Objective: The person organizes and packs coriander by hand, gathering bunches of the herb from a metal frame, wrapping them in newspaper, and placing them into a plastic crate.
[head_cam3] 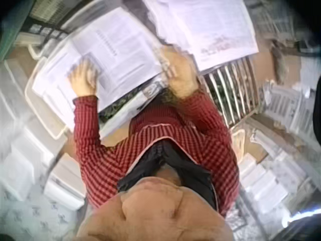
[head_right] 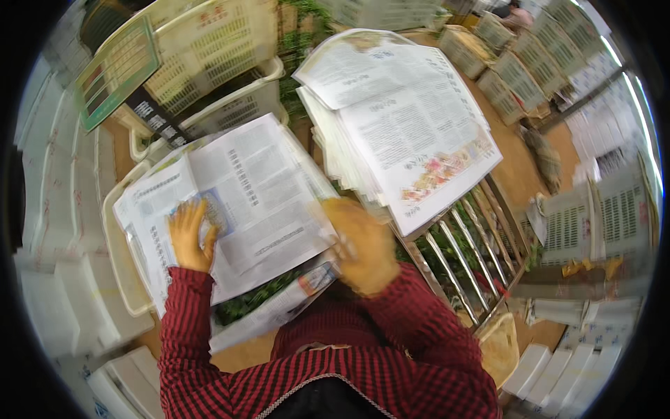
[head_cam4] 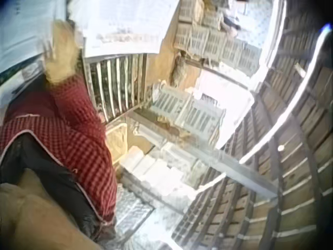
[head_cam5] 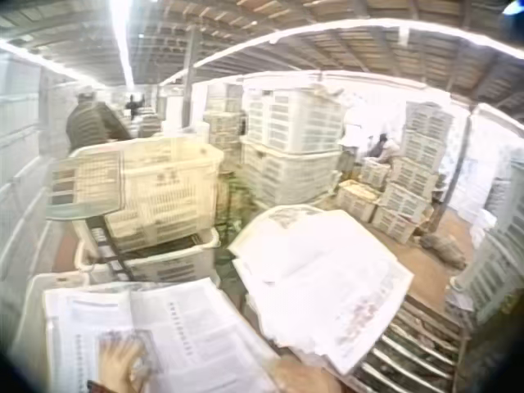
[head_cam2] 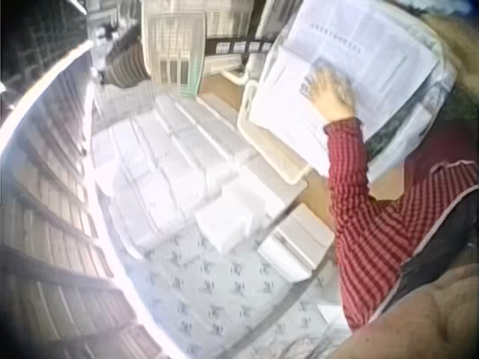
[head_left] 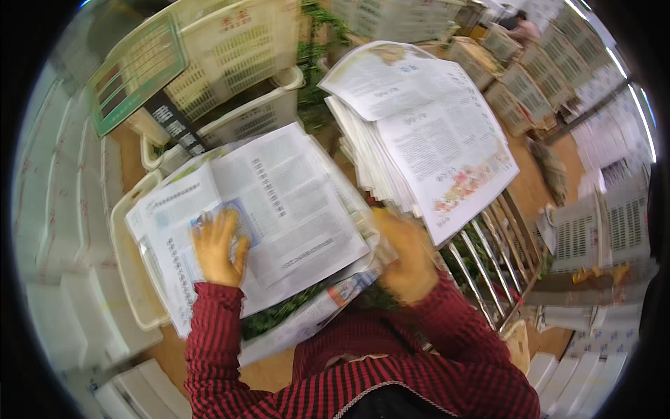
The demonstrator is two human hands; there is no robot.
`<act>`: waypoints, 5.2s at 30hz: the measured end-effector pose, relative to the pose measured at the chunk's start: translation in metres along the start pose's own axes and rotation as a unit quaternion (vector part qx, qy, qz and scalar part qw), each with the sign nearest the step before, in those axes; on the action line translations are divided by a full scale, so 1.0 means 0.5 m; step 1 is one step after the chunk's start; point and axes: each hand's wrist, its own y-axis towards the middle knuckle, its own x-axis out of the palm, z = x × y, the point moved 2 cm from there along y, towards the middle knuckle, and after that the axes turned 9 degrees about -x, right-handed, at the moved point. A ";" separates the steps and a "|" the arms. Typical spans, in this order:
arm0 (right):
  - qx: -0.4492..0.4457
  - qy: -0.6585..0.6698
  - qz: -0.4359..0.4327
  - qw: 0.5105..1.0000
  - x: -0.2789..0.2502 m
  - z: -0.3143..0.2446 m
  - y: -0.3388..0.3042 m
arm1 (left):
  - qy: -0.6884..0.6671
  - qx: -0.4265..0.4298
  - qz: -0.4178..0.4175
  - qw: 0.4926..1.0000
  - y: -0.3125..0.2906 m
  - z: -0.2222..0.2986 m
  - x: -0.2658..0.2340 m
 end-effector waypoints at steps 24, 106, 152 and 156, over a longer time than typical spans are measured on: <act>0.154 0.001 -0.438 0.886 0.443 0.057 -0.128 | 0.339 -0.125 -0.208 0.909 -0.116 -0.110 0.299; 0.532 -0.054 0.845 0.012 -0.031 -0.337 -2.107 | 0.217 0.340 -0.732 0.549 -1.611 1.262 0.867; 0.400 0.105 0.592 0.692 -0.626 -0.087 -1.097 | -0.409 0.257 -0.758 0.439 -0.423 1.298 0.206; 0.482 0.086 0.519 0.701 -0.549 0.157 -0.898 | -0.355 0.156 -0.679 0.623 -0.158 1.172 0.256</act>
